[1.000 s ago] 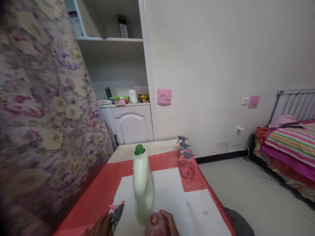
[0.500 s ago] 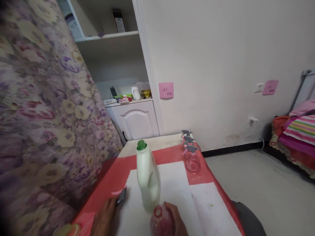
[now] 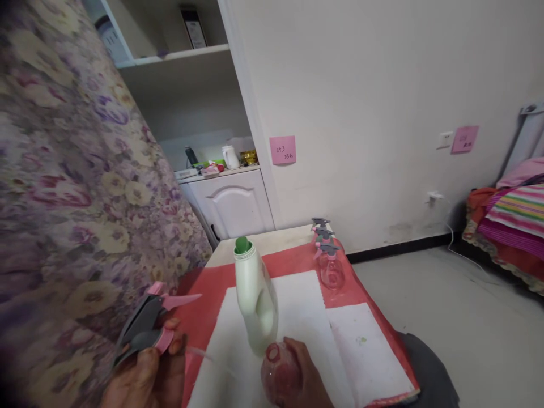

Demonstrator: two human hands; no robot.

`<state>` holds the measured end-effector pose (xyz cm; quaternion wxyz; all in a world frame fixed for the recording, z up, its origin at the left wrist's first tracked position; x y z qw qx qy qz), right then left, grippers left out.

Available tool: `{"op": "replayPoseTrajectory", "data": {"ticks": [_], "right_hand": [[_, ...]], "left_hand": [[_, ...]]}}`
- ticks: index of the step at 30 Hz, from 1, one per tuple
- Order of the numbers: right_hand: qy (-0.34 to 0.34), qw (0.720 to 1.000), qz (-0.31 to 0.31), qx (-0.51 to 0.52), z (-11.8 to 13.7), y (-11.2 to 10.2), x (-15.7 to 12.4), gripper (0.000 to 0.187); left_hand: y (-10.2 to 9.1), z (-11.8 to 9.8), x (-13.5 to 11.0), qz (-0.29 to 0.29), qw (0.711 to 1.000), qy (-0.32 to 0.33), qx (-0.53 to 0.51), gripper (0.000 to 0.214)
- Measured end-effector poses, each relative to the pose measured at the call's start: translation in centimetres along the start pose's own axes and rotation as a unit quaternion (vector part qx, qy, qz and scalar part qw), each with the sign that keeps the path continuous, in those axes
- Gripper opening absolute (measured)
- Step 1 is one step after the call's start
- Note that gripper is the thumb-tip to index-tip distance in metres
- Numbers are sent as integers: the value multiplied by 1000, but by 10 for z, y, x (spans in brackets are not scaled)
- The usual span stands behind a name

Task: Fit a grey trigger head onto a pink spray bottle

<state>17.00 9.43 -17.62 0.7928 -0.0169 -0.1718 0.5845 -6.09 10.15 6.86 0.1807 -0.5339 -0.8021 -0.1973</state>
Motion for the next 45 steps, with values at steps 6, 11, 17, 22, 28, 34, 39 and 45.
{"op": "replayPoseTrajectory", "data": {"ticks": [6,11,17,22,28,34,39,45], "right_hand": [[-12,999,9,30,5,-1,1,84],[-20,1000,13,18,8,-1,1,84],[-23,1000,14,11,4,-1,1,81],[-50,998,42,17,4,2,2,86],[-40,998,48,27,18,-3,3,79],[-41,995,83,41,34,-6,4,76],[-33,996,67,39,30,-6,4,78],[-47,996,60,45,29,-3,3,80]], "left_hand": [[23,-1,-17,-32,976,-91,-196,36],[42,13,-32,-18,967,-98,-236,33],[62,33,-50,31,957,-127,-259,36],[64,44,-61,23,960,-166,-224,43],[77,63,-80,90,969,-196,-122,42],[86,93,-98,180,956,-212,-99,45],[91,96,-97,216,952,-204,-67,41],[97,103,-95,240,944,-215,-68,39]]}}
Point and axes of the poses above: each hand's wrist, its own x-axis towards the middle knuckle, its own y-axis out of the palm, z = x × y, the point moved 9 cm from there along x, towards the middle knuckle, and after that the axes turned 15 degrees about -x, right-handed, at the moved point
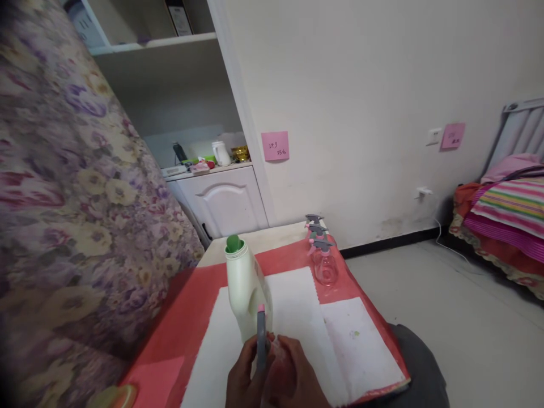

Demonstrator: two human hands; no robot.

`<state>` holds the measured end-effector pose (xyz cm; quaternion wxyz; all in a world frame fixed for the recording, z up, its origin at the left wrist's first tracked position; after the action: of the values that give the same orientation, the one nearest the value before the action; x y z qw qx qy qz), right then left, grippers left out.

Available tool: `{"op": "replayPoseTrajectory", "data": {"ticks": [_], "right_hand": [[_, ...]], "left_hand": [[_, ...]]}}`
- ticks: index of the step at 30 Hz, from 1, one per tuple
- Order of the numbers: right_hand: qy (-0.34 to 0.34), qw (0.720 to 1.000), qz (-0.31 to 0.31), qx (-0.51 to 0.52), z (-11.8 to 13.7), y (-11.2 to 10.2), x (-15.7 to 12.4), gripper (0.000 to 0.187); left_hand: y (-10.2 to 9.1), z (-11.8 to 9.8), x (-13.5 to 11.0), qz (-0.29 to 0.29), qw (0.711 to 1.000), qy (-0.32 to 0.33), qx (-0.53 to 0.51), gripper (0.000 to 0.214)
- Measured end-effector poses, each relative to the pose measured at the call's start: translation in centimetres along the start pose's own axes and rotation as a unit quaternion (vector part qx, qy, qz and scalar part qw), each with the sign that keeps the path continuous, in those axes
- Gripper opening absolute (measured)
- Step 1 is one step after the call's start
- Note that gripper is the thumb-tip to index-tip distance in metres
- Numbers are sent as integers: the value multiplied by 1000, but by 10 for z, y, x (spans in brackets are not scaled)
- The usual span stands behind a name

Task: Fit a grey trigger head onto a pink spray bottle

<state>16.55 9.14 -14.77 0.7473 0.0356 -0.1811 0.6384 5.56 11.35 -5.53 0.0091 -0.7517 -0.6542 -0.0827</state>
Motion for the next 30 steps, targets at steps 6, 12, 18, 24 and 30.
{"op": "replayPoseTrajectory", "data": {"ticks": [6,12,18,24,30], "right_hand": [[-9,999,-21,29,6,1,1,71],[-12,999,-3,48,3,2,1,75],[-32,999,10,-13,-1,-1,1,81],[-10,1000,1,-9,7,-1,2,75],[50,998,-25,-37,-15,-10,-10,71]], "left_hand": [[1,9,-1,20,999,-6,-39,37],[6,13,-1,64,997,6,-39,34],[13,11,0,137,991,13,4,36],[9,20,-4,71,997,5,-3,38],[-2,27,-14,-38,999,36,4,39]]}}
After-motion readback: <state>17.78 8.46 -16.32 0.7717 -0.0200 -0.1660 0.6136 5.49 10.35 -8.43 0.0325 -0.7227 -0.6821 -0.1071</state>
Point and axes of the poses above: each hand's wrist, its own x-axis towards the middle knuckle, its own y-axis out of the palm, z = x × y, the point moved 9 cm from there along x, towards the middle knuckle, and after that the axes turned 15 degrees about -x, right-handed, at the moved point
